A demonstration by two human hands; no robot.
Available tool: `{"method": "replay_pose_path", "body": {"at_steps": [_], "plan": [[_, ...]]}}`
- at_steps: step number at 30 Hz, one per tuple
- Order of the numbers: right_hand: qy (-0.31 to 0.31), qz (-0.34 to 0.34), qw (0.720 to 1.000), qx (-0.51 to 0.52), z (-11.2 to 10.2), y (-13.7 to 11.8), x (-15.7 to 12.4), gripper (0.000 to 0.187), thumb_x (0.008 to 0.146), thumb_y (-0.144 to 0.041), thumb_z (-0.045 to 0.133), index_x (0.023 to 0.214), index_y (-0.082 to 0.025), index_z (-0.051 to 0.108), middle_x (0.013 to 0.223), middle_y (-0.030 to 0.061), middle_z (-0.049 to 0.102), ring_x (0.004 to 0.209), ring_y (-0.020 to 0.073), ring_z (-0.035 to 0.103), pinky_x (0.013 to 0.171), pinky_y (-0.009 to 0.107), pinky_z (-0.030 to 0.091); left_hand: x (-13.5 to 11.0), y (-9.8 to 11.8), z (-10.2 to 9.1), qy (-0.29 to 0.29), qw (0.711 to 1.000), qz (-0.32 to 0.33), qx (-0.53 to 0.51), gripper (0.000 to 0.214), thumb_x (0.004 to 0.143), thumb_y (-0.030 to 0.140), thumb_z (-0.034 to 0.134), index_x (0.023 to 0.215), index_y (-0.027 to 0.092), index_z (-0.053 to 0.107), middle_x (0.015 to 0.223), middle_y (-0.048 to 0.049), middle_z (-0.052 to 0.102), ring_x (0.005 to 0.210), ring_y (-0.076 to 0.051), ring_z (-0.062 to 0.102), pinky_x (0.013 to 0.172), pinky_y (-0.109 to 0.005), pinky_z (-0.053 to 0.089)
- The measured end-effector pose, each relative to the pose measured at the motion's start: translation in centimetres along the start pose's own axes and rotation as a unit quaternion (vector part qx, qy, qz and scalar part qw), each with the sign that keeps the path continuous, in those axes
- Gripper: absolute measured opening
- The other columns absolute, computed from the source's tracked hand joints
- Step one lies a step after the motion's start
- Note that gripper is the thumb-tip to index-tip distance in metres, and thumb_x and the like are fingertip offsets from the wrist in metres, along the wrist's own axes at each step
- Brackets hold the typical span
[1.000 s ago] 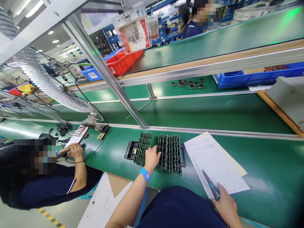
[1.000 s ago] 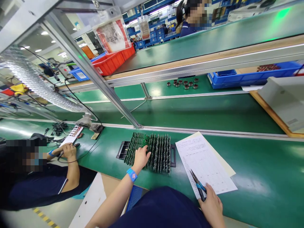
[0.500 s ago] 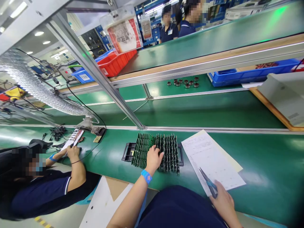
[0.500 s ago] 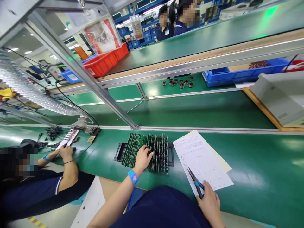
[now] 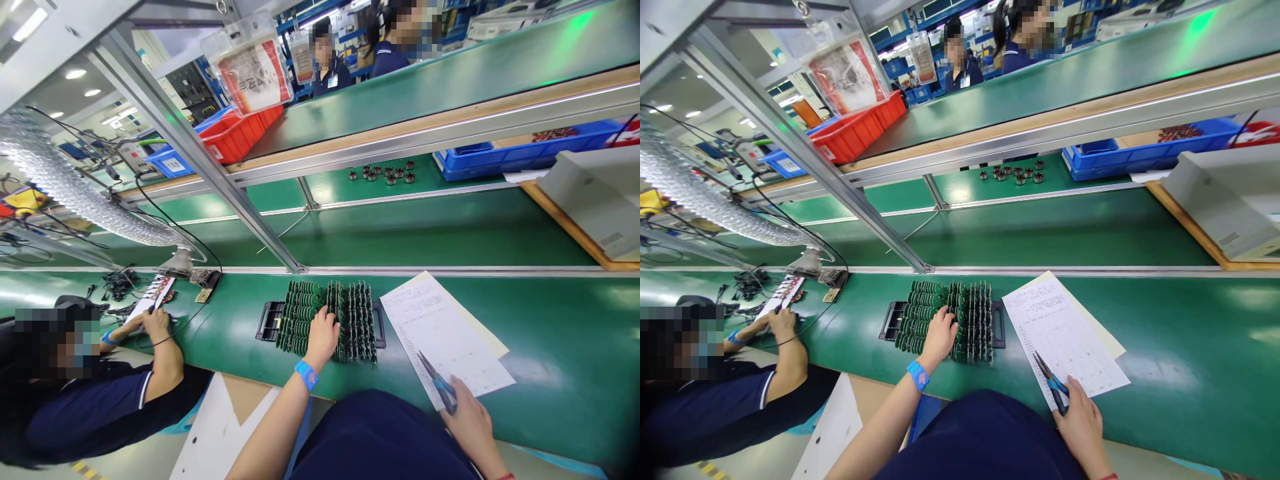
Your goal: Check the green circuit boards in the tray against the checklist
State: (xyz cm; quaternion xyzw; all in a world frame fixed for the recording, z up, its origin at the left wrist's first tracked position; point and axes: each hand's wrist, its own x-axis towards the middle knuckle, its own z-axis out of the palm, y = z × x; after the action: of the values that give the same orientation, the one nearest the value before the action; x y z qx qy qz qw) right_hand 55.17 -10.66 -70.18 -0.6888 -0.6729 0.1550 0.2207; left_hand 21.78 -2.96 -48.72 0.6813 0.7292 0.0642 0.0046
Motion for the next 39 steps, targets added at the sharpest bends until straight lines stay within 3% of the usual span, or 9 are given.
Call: {"method": "replay_pose_path", "body": {"at_steps": [13, 25, 30, 35, 39], "plan": [[0.028, -0.032, 0.999, -0.011, 0.5, 0.5, 0.2, 0.059, 0.076, -0.042, 0.034, 0.122, -0.010, 0.053, 0.134, 0.0127, 0.055, 0.122, 0.0275, 0.053, 0.098, 0.044, 0.041, 0.1, 0.4, 0.3, -0.003, 1.000, -0.005, 0.025, 0.036, 0.097, 0.021, 0.033, 0.118, 0.006, 0.058, 0.145, -0.0156, 0.041, 0.125, -0.031, 0.045, 0.103, -0.047, 0.041], [0.068, -0.062, 0.995, -0.026, 0.9, 0.7, 0.0, 0.053, 0.077, -0.037, 0.035, 0.120, -0.011, 0.053, 0.131, 0.0132, 0.057, 0.120, 0.0266, 0.055, 0.096, 0.043, 0.042, -0.3, 0.6, 0.7, 0.059, 0.998, -0.008, 0.004, 0.034, 0.095, 0.017, 0.035, 0.121, 0.009, 0.056, 0.139, -0.0133, 0.045, 0.120, -0.026, 0.046, 0.101, -0.043, 0.042], [0.074, -0.070, 0.994, -0.031, 0.9, 0.7, -0.1, 0.052, 0.076, -0.035, 0.035, 0.118, -0.011, 0.053, 0.131, 0.0133, 0.057, 0.120, 0.0263, 0.055, 0.096, 0.042, 0.042, -0.1, 0.3, 0.8, 0.068, 0.997, 0.023, 0.001, 0.032, 0.092, 0.008, 0.033, 0.102, 0.013, 0.063, 0.130, -0.0109, 0.050, 0.119, -0.026, 0.045, 0.099, -0.042, 0.043], [0.079, -0.071, 0.994, -0.031, 1.0, 0.5, 0.0, 0.051, 0.077, -0.035, 0.035, 0.117, -0.011, 0.053, 0.130, 0.0137, 0.057, 0.119, 0.0265, 0.055, 0.096, 0.043, 0.042, -0.1, 0.0, 1.0, 0.085, 0.996, 0.036, -0.005, 0.029, 0.094, 0.013, 0.035, 0.100, 0.014, 0.063, 0.126, -0.0104, 0.051, 0.117, -0.024, 0.045, 0.099, -0.042, 0.043], [0.080, -0.073, 0.994, -0.030, 1.1, 0.5, 0.0, 0.051, 0.076, -0.036, 0.035, 0.118, -0.011, 0.053, 0.131, 0.0141, 0.057, 0.121, 0.0268, 0.054, 0.096, 0.043, 0.041, -0.4, 0.6, 1.1, 0.093, 0.995, 0.043, -0.008, 0.026, 0.096, 0.029, 0.043, 0.103, 0.014, 0.063, 0.127, -0.0117, 0.048, 0.119, -0.026, 0.043, 0.102, -0.044, 0.041]]}}
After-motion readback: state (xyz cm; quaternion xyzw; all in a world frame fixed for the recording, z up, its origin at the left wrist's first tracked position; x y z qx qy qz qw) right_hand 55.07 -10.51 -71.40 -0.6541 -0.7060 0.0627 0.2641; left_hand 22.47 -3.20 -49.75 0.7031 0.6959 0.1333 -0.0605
